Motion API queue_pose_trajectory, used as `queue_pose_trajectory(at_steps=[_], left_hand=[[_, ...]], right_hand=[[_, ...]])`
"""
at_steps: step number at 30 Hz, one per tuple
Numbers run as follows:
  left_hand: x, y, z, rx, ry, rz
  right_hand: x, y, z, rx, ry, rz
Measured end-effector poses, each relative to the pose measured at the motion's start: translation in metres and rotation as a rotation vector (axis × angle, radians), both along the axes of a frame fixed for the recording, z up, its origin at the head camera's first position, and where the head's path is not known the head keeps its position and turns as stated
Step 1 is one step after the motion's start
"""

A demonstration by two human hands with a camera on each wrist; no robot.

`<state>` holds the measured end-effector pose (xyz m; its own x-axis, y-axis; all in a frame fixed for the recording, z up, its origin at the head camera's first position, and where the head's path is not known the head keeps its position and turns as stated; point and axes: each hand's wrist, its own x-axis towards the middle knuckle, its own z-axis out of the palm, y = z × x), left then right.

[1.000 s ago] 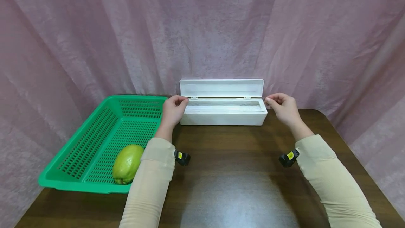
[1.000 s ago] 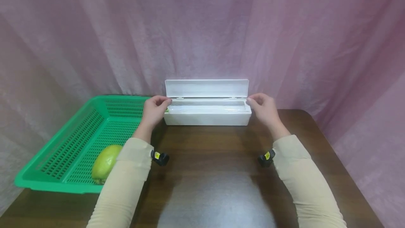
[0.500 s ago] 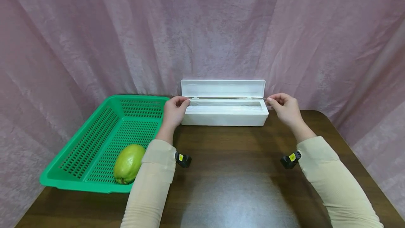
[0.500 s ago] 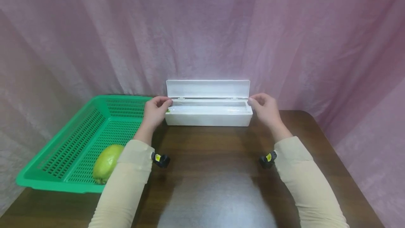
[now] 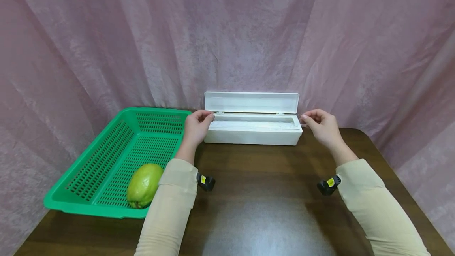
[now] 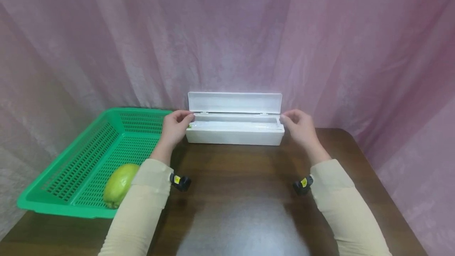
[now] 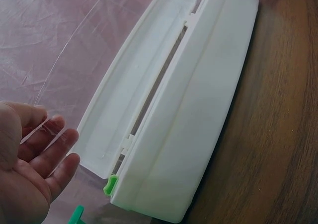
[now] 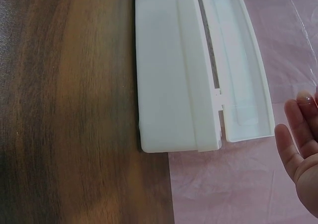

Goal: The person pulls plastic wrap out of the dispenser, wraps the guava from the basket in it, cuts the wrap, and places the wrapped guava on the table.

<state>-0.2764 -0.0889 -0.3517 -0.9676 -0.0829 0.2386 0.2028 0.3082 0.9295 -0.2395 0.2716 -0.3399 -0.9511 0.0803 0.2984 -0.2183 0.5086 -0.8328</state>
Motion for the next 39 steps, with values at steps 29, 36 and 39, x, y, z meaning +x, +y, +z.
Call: queue_pose_trajectory(at_steps=[29,36,39], left_hand=[[-0.001,0.003,0.006,-0.004,0.006,0.002],[-0.001,0.005,0.008,0.018,0.030,0.000],[-0.001,0.004,0.008,0.011,0.036,0.006]], right_hand=[[0.000,0.004,0.004,0.031,0.042,-0.025],[0.000,0.005,0.006,0.023,0.050,-0.022],[0.000,0.005,0.008,0.012,0.047,-0.008]])
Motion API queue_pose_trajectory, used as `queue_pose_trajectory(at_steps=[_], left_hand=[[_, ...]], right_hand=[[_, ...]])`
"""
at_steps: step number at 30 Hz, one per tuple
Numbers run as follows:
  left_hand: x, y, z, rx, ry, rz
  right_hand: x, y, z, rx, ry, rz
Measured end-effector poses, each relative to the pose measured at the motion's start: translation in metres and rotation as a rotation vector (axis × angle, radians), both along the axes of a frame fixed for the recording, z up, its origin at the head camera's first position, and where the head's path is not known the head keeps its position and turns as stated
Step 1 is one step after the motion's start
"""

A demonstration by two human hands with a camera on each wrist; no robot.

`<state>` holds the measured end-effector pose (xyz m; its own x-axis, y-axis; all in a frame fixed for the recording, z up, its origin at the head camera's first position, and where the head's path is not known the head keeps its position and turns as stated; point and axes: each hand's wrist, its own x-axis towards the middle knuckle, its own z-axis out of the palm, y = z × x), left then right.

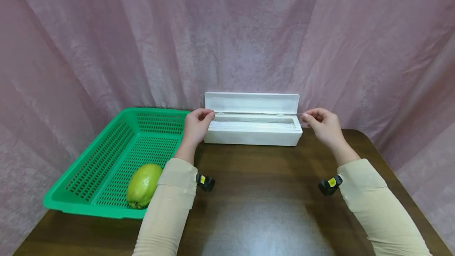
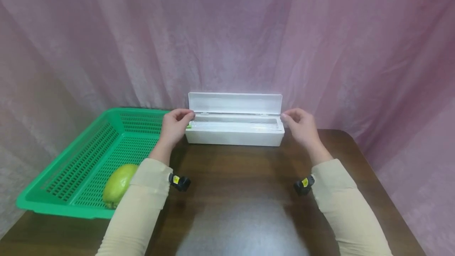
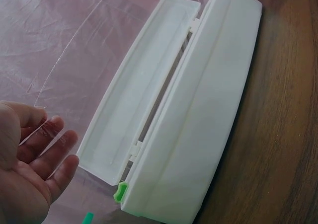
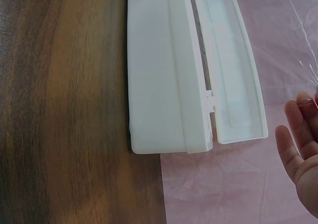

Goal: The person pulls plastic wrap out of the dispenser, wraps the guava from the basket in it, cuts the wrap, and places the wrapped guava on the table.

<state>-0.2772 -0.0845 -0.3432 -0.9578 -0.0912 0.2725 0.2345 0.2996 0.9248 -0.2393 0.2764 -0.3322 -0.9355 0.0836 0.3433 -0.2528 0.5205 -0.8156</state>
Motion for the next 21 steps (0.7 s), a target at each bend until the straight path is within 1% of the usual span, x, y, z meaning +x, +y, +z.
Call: queue_pose_trajectory(at_steps=[5,11,17,20,21], left_hand=[[0.000,0.000,0.002,-0.020,0.007,-0.003],[0.000,0.001,0.006,-0.018,0.011,0.003],[0.001,0.002,0.007,-0.023,0.017,0.004],[0.001,0.002,0.007,-0.011,0.015,0.004],[0.001,0.002,0.008,-0.010,0.011,0.004]], right_hand=[[0.002,0.000,0.003,-0.013,-0.003,-0.003],[0.002,0.000,0.005,-0.011,-0.012,-0.022],[0.002,0.001,0.006,-0.030,-0.017,-0.010],[0.011,-0.006,0.017,-0.042,-0.013,0.004],[0.012,-0.006,0.017,-0.040,-0.014,0.004]])
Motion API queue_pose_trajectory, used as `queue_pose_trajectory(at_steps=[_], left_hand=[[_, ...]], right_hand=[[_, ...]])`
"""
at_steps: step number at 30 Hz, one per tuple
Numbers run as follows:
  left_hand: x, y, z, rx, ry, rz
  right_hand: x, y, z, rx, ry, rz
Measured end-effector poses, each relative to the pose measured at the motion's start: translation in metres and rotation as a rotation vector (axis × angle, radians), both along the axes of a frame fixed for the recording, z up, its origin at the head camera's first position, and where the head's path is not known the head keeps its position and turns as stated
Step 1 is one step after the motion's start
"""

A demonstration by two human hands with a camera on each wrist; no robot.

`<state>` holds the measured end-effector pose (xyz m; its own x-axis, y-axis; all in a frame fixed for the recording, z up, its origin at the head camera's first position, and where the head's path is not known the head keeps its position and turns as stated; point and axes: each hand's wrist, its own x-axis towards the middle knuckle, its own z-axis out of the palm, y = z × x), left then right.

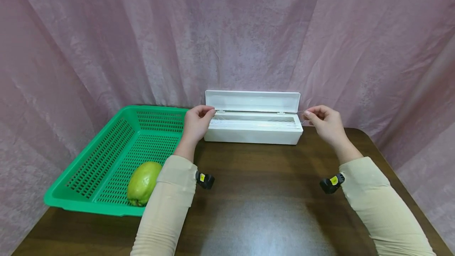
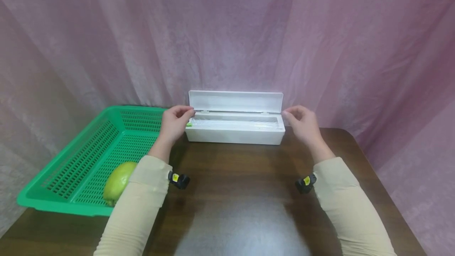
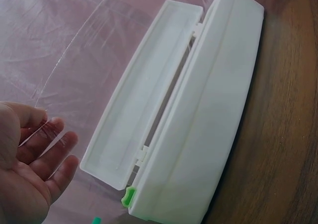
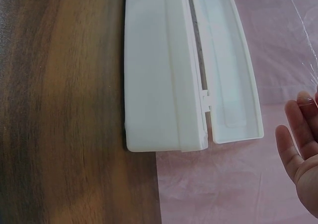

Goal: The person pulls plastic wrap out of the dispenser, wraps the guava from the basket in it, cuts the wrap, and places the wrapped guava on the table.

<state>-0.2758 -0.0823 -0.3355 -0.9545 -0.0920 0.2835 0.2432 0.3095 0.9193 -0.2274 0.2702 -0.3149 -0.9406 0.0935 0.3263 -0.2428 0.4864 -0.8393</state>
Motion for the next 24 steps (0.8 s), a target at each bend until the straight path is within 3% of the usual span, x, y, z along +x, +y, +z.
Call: queue_pose_trajectory(at_steps=[6,24], left_hand=[[0.0016,0.0006,0.0029,-0.005,-0.014,0.000],[0.0052,-0.0018,0.0071,0.003,0.009,-0.015]], right_hand=[[-0.0083,0.0085,-0.0086,0.031,-0.006,-0.020],[-0.0097,0.0084,-0.0077,0.046,0.030,-0.016]])
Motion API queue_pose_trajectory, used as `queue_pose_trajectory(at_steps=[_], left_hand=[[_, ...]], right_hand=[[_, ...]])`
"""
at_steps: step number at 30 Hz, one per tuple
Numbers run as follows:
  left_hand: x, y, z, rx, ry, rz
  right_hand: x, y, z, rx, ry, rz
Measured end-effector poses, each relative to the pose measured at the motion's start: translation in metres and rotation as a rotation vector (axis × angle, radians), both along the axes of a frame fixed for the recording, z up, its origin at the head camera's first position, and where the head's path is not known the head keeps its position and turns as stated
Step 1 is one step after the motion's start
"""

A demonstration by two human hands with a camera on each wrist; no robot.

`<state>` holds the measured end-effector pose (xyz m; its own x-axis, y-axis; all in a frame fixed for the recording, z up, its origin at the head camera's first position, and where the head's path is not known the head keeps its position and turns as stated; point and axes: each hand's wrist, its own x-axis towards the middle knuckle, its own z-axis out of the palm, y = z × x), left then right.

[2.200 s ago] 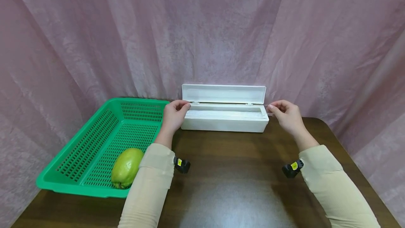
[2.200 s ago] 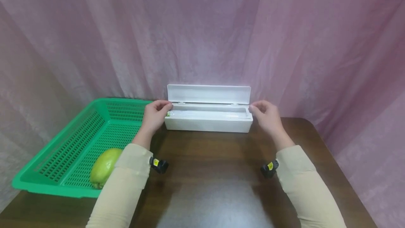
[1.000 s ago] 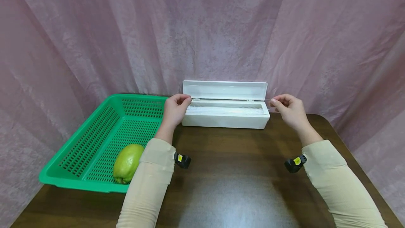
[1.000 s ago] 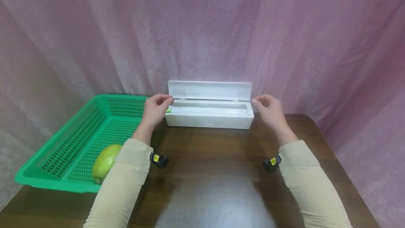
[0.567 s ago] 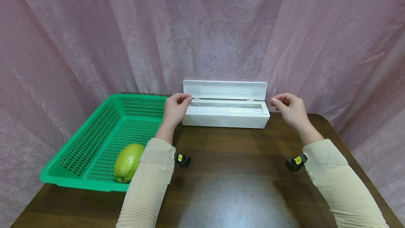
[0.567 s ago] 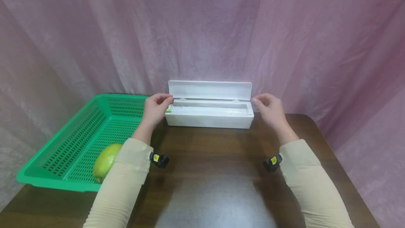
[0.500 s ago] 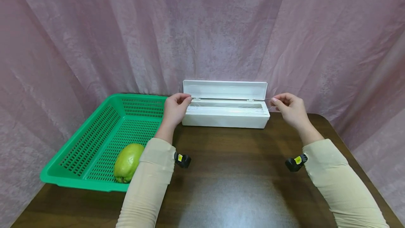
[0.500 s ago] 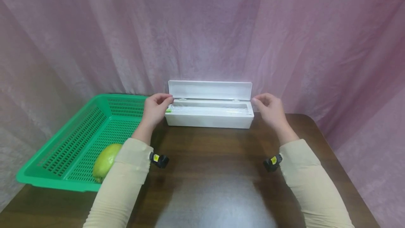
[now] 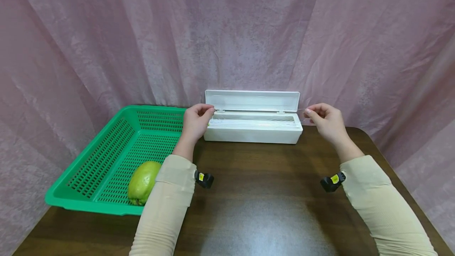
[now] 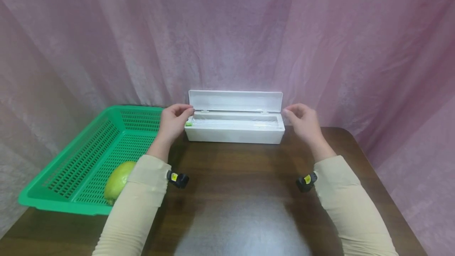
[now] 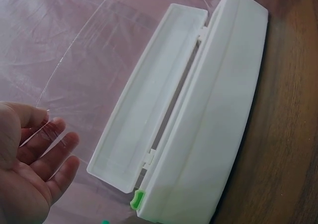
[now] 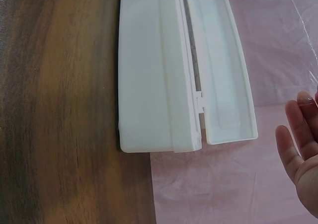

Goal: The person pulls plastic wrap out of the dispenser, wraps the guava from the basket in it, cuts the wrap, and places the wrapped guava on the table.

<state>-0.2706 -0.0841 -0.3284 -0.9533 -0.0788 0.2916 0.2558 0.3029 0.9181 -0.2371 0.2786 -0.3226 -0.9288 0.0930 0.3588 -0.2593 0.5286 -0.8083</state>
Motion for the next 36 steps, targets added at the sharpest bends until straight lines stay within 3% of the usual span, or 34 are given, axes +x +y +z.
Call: queue_pose_trajectory(at_steps=[6,36], left_hand=[[-0.0019,-0.0013,0.0004,-0.016,-0.023,-0.010],[0.0040,-0.0034,0.0052,0.029,-0.007,-0.012]], right_hand=[[0.0018,-0.0008,0.0019,-0.006,0.003,0.001],[0.0072,-0.0045,0.0088,0.006,0.008,-0.018]])
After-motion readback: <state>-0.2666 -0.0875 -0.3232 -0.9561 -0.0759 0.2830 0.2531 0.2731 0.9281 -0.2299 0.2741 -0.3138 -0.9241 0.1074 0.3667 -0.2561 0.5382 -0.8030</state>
